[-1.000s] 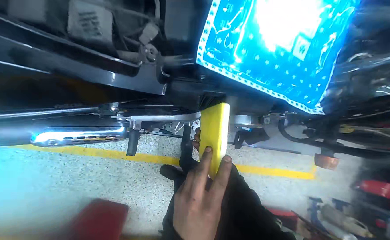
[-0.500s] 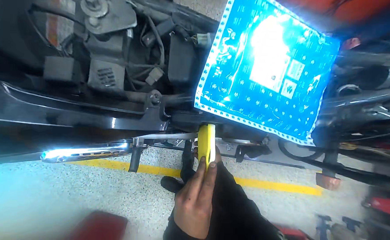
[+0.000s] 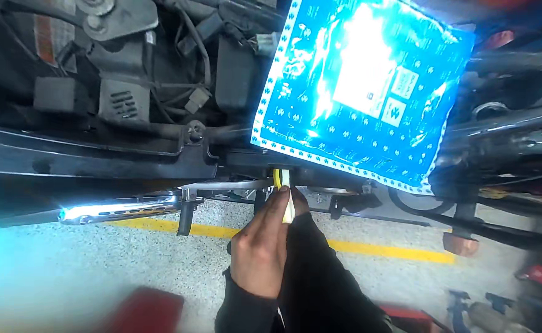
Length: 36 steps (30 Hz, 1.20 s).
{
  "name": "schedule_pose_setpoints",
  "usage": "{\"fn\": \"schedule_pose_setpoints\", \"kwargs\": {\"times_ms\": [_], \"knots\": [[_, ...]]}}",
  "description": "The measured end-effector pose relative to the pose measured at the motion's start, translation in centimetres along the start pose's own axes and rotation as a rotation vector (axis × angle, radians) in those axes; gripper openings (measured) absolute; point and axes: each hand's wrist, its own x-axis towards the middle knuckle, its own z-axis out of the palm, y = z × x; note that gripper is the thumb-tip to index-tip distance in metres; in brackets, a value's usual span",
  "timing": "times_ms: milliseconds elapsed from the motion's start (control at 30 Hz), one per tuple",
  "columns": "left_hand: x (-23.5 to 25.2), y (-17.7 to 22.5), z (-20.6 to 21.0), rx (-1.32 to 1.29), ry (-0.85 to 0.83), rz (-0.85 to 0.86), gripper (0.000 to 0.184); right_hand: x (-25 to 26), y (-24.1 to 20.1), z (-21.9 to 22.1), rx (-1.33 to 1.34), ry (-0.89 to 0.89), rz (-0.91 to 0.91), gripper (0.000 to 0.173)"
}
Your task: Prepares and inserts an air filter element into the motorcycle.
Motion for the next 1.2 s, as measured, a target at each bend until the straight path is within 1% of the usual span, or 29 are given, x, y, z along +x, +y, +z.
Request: {"fn": "schedule_pose_setpoints", "kwargs": {"times_ms": [67,100,133,200,233,267,300,333,433,533,600,633,667,733,767,867,933,967,1033,1067,1133,1200], "knots": [[0.1,-0.5,0.3,-0.017,0.023,-0.037,0.049,0.3,-0.1,0.6,0.085,-0.014,0.008,0.013],[0.1,-0.8,0.2,-0.023,0.029,-0.049,0.049,0.1,0.1,0.7,0.159,-0.068,0.021,0.016],[0.2,-1.1,0.1,-0.023,0.033,-0.053,0.047,-0.5,0.5,0.7,0.264,-0.138,0.054,0.025],[0.4,-1.3,0.0,-0.020,0.028,-0.052,0.044,-2.1,1.0,0.5,0.452,-0.212,0.210,0.042],[0.6,-1.3,0.1,-0.021,0.026,-0.038,0.043,-2.7,1.4,-0.4,0.514,-0.303,0.284,0.052],[0.7,-1.3,0.2,-0.017,0.025,-0.022,0.042,-3.2,1.9,-1.2,0.523,-0.378,0.335,0.058],[0.7,-1.3,0.2,-0.008,0.030,-0.006,0.040,-3.7,2.2,-2.0,0.517,-0.421,0.375,0.058],[0.7,-1.3,0.3,0.001,0.041,0.005,0.039,-4.0,2.4,-2.7,0.515,-0.458,0.400,0.054],[0.5,-1.8,0.6,0.026,0.078,0.012,0.035,-3.6,2.4,-3.2,0.555,-0.435,0.413,0.041],[1.5,-2.6,0.8,0.084,0.068,-0.003,0.027,-1.8,2.3,-1.0,0.591,-0.376,0.376,0.041],[2.7,-2.6,1.2,0.123,0.060,-0.004,0.021,-1.0,2.4,0.8,0.720,-0.283,0.390,0.040],[3.2,-2.5,1.4,0.135,0.064,-0.001,0.019,-1.1,2.6,1.2,0.787,-0.262,0.395,0.039],[3.5,-2.3,1.5,0.146,0.076,0.004,0.018,-1.5,3.0,1.0,0.827,-0.293,0.387,0.038],[3.5,-2.4,1.7,0.166,0.113,0.003,0.018,-2.4,3.4,-0.6,0.808,-0.393,0.398,0.035],[3.2,-2.6,1.7,0.177,0.126,-0.012,0.018,-2.6,3.5,-1.1,0.793,-0.399,0.424,0.033],[3.1,-3.4,1.5,0.194,0.112,-0.031,0.022,-1.9,3.6,-1.2,0.769,-0.325,0.449,0.030],[3.4,-3.6,1.3,0.188,0.067,-0.004,0.021,-1.7,3.8,-0.7,0.833,-0.296,0.447,0.029],[3.4,-3.7,1.2,0.182,0.046,0.009,0.020,-1.8,3.6,-0.8,0.870,-0.304,0.444,0.029],[3.4,-4.0,1.0,0.167,0.012,0.020,0.021,-2.5,2.7,-1.4,0.889,-0.380,0.448,0.037],[3.3,-4.2,0.9,0.165,0.005,0.020,0.022,-2.8,2.2,-1.5,0.877,-0.384,0.455,0.040],[3.4,-4.4,0.7,0.185,0.014,0.008,0.021,-3.1,1.4,-1.0,0.835,-0.324,0.455,0.039],[3.6,-4.5,1.1,0.238,0.074,-0.023,0.022,-2.5,0.8,0.2,0.810,-0.216,0.457,0.034]]}}
